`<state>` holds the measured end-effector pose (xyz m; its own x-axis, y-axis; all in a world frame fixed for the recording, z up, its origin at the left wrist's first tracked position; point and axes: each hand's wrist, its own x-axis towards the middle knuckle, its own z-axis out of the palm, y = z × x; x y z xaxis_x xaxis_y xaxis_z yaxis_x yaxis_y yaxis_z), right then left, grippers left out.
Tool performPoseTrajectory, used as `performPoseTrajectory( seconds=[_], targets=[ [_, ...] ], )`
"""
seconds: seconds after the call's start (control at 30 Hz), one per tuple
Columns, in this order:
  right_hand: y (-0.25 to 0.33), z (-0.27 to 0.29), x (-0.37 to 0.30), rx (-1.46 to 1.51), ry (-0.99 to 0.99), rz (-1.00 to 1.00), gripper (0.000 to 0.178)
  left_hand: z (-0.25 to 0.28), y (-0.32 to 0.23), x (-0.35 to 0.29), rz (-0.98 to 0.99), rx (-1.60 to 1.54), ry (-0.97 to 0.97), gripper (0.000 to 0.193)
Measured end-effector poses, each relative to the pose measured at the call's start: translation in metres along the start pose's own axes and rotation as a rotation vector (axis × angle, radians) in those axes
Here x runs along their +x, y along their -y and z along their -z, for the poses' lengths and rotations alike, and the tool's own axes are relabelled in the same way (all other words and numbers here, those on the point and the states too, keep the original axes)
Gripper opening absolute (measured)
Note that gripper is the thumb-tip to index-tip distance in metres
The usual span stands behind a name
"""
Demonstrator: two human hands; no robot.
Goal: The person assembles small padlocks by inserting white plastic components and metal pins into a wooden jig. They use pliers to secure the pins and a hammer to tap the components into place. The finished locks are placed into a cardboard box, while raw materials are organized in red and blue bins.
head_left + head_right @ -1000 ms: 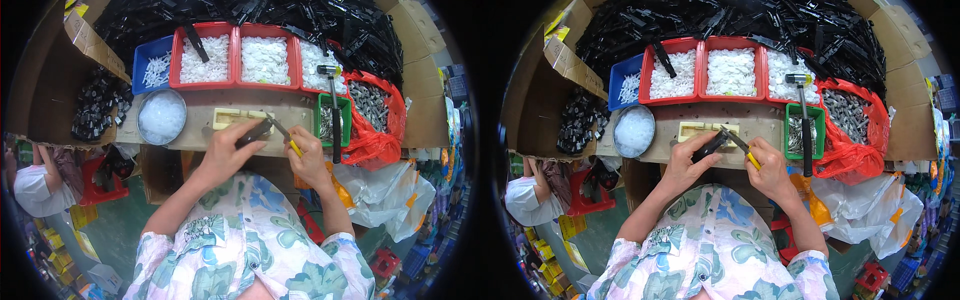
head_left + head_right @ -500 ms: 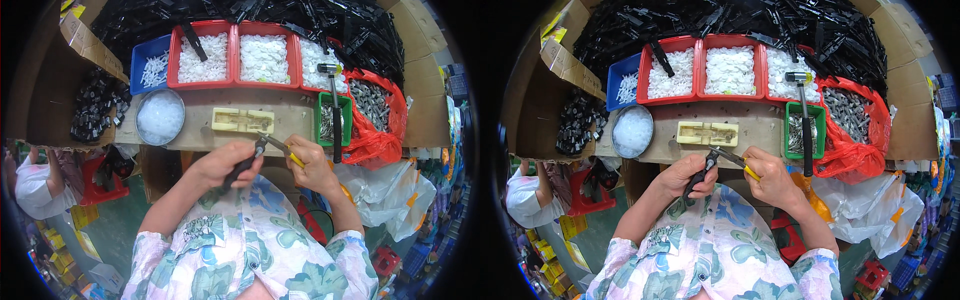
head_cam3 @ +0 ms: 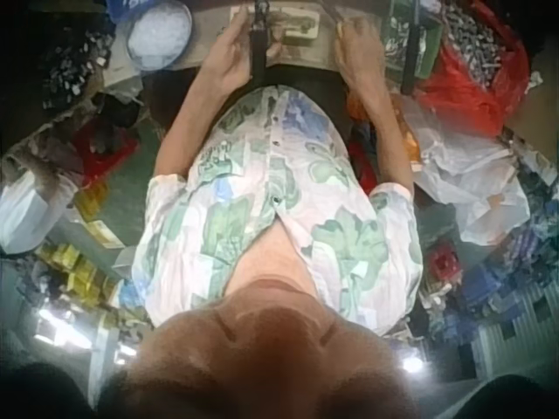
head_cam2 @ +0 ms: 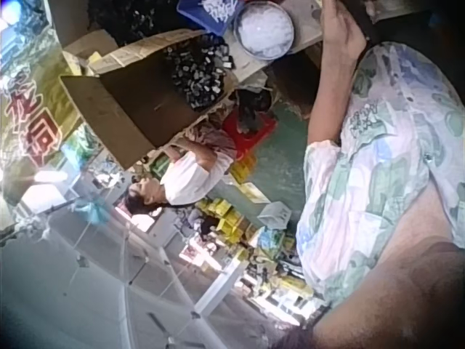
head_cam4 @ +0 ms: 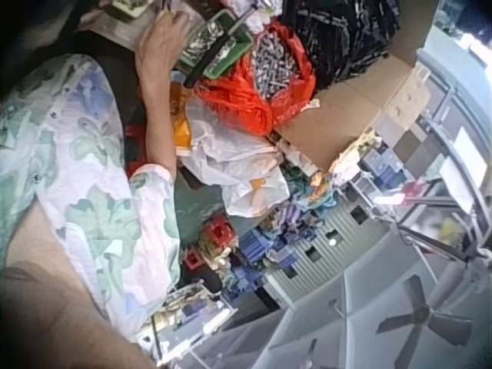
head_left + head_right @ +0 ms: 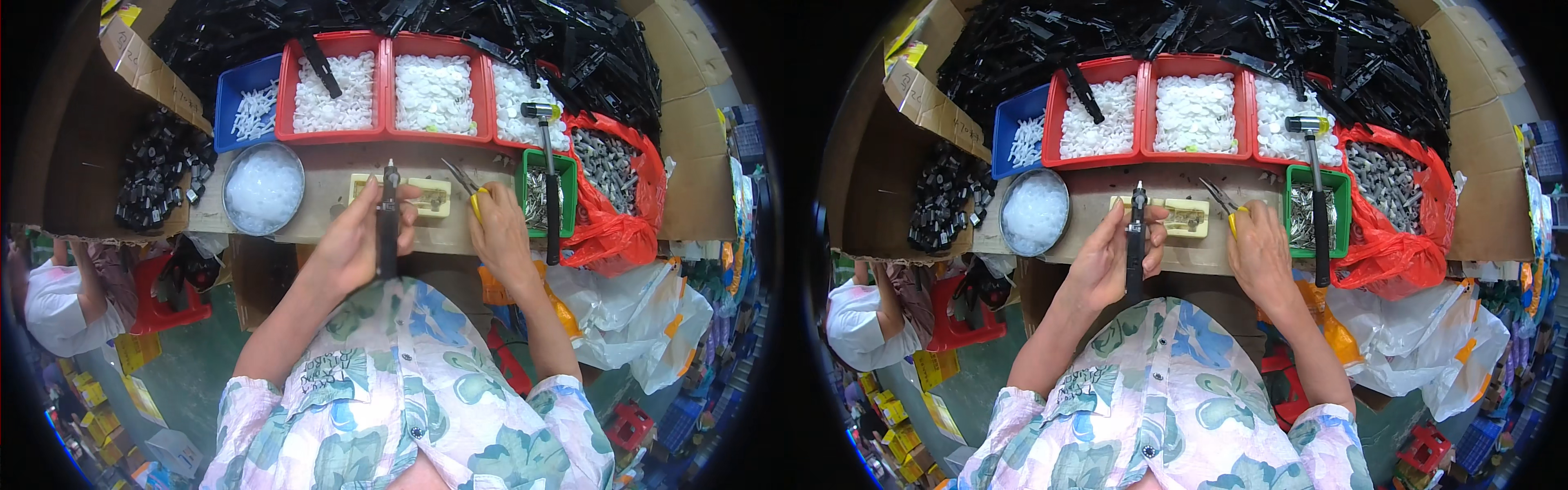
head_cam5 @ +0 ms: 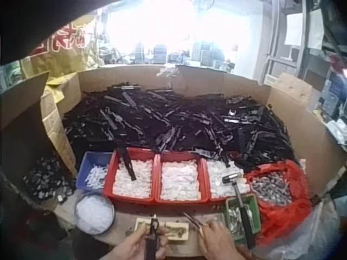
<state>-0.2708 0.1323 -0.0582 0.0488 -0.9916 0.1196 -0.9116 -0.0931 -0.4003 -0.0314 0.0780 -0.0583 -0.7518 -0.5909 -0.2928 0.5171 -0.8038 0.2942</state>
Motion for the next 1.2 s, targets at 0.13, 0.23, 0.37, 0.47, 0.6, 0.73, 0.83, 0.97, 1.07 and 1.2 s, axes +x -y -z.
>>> performPoseTrajectory(
  seconds=[0.13,0.23,0.37,0.47,0.6,0.73,0.83,0.97,1.07,1.2],
  targets=[
    [0.007,0.007,0.003,0.036,-0.129,0.076,0.026,-0.004,-0.001,-0.005,0.003,-0.065,-0.002,0.058],
    [0.017,0.019,0.004,0.266,-0.115,0.074,0.027,0.001,0.003,-0.006,-0.035,-0.068,-0.004,0.055],
    [0.044,0.019,0.008,0.532,-0.055,0.071,0.032,-0.004,0.008,-0.004,-0.024,0.037,0.012,0.055],
    [0.065,0.015,0.016,0.587,-0.083,0.030,0.051,-0.015,0.013,-0.004,-0.013,0.182,-0.067,0.058],
    [0.065,0.008,0.018,0.981,0.099,-0.180,0.052,-0.023,0.017,-0.004,-0.051,0.353,-0.081,0.059],
    [0.049,0.003,0.021,1.177,0.085,-0.252,0.047,-0.030,0.016,-0.008,-0.091,0.544,-0.138,0.053],
    [0.047,0.001,0.021,1.247,-0.037,-0.275,0.046,-0.028,0.025,-0.011,-0.308,0.805,-0.174,0.053],
    [0.030,0.026,0.026,0.644,-0.168,-0.094,0.049,-0.024,0.014,-0.017,-0.333,1.078,-0.309,0.044],
    [-0.021,0.042,0.025,-0.157,-0.435,-0.045,0.050,-0.020,0.000,-0.016,-0.608,1.498,-0.315,0.028],
    [-0.056,0.047,0.021,-0.356,-0.375,-0.191,0.036,-0.001,-0.012,-0.005,-0.735,1.690,-0.294,0.023]
  ],
)
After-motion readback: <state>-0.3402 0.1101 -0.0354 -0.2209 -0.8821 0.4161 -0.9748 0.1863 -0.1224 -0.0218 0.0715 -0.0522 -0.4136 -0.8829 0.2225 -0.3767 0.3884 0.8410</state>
